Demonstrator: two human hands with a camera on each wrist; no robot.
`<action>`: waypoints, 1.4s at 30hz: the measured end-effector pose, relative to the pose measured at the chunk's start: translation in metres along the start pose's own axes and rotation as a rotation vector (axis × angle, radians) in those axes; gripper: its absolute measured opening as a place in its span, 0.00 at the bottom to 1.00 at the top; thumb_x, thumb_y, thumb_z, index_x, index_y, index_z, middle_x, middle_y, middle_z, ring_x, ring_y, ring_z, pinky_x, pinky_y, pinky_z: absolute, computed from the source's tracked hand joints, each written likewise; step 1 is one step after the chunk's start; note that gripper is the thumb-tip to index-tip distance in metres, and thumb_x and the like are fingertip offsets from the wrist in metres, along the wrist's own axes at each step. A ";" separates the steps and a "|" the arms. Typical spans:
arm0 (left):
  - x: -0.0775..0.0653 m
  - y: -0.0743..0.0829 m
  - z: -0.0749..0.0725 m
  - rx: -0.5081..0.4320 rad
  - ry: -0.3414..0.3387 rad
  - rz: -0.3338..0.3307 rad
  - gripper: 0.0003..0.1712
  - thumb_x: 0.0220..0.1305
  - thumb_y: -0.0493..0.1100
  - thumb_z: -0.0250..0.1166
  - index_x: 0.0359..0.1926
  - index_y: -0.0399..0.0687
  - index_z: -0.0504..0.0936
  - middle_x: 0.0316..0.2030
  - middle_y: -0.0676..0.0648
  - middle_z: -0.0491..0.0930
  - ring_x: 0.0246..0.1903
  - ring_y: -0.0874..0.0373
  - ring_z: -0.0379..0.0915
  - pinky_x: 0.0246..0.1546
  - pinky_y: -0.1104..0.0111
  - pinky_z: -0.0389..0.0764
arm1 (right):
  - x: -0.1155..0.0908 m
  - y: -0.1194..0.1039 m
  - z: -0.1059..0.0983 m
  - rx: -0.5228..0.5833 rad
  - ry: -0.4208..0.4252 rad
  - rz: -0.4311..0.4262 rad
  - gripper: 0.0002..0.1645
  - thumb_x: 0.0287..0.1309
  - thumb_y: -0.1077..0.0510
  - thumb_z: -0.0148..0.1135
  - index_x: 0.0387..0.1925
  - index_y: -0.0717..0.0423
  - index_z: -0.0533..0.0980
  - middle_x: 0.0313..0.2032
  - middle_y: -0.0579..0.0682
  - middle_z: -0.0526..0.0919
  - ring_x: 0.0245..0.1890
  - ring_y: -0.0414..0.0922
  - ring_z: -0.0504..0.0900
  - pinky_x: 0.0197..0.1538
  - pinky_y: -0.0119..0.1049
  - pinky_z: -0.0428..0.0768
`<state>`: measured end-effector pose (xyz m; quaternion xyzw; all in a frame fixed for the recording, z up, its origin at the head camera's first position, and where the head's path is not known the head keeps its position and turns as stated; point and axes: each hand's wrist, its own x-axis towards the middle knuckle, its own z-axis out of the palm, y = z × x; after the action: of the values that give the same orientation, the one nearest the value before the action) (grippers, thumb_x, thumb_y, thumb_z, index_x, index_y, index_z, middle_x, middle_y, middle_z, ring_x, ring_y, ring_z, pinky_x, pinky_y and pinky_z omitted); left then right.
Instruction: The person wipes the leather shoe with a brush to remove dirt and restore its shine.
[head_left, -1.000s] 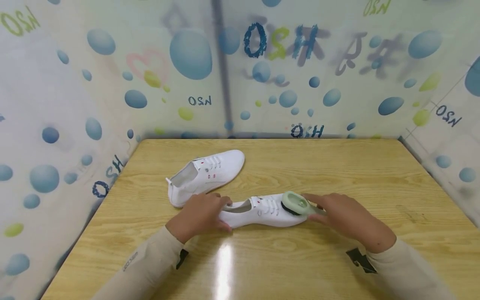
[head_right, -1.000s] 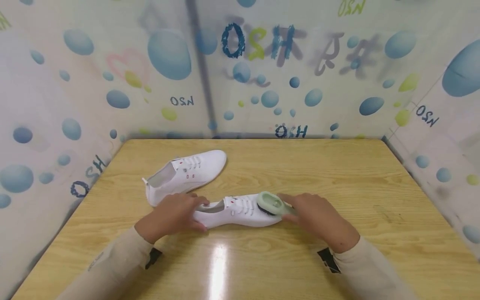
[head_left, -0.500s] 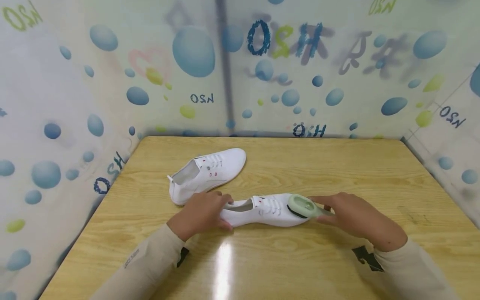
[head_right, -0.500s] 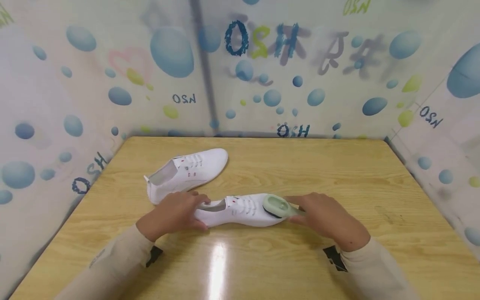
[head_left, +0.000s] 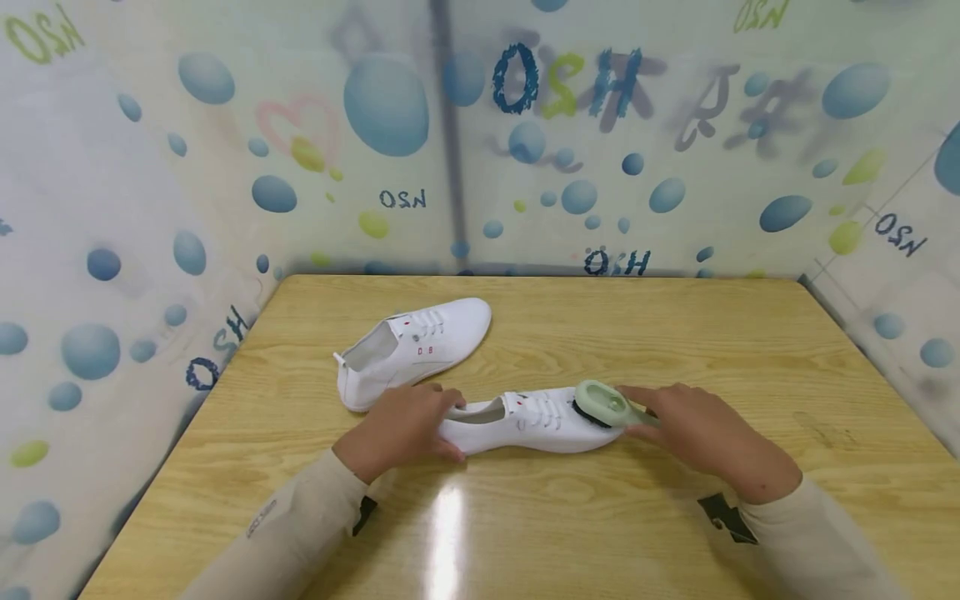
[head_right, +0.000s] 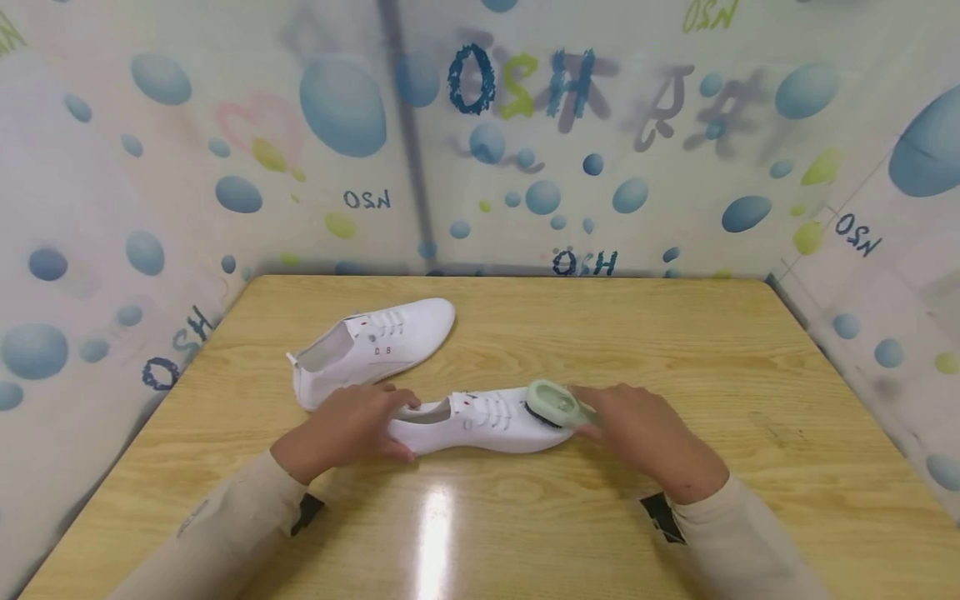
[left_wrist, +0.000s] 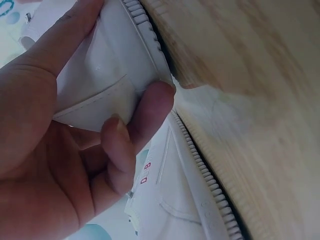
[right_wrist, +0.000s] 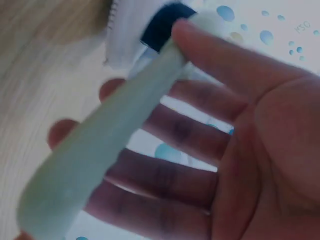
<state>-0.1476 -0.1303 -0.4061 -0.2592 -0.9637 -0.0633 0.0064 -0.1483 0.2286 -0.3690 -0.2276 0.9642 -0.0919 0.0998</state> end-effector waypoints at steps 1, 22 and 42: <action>0.000 0.000 0.000 -0.009 0.000 -0.002 0.41 0.35 0.68 0.80 0.50 0.54 0.84 0.37 0.51 0.84 0.36 0.53 0.81 0.32 0.60 0.79 | -0.001 0.001 0.000 0.003 -0.004 -0.010 0.34 0.60 0.46 0.69 0.65 0.51 0.74 0.46 0.53 0.88 0.41 0.48 0.86 0.41 0.50 0.83; 0.002 -0.023 -0.002 -0.320 -0.180 -0.090 0.49 0.41 0.61 0.82 0.64 0.50 0.75 0.55 0.49 0.82 0.51 0.57 0.78 0.54 0.60 0.78 | 0.007 -0.002 0.002 -0.037 0.002 0.016 0.36 0.64 0.47 0.65 0.67 0.61 0.70 0.43 0.58 0.87 0.30 0.41 0.79 0.31 0.39 0.74; -0.002 0.006 -0.004 -0.051 0.064 -0.024 0.41 0.38 0.58 0.82 0.54 0.51 0.76 0.43 0.53 0.83 0.35 0.58 0.79 0.28 0.64 0.77 | 0.005 -0.005 -0.001 -0.094 0.138 0.026 0.34 0.66 0.47 0.63 0.66 0.62 0.71 0.49 0.62 0.85 0.44 0.57 0.86 0.37 0.53 0.83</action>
<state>-0.1427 -0.1267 -0.4014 -0.2458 -0.9641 -0.0960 0.0297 -0.1506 0.2217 -0.3674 -0.2126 0.9750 -0.0606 0.0236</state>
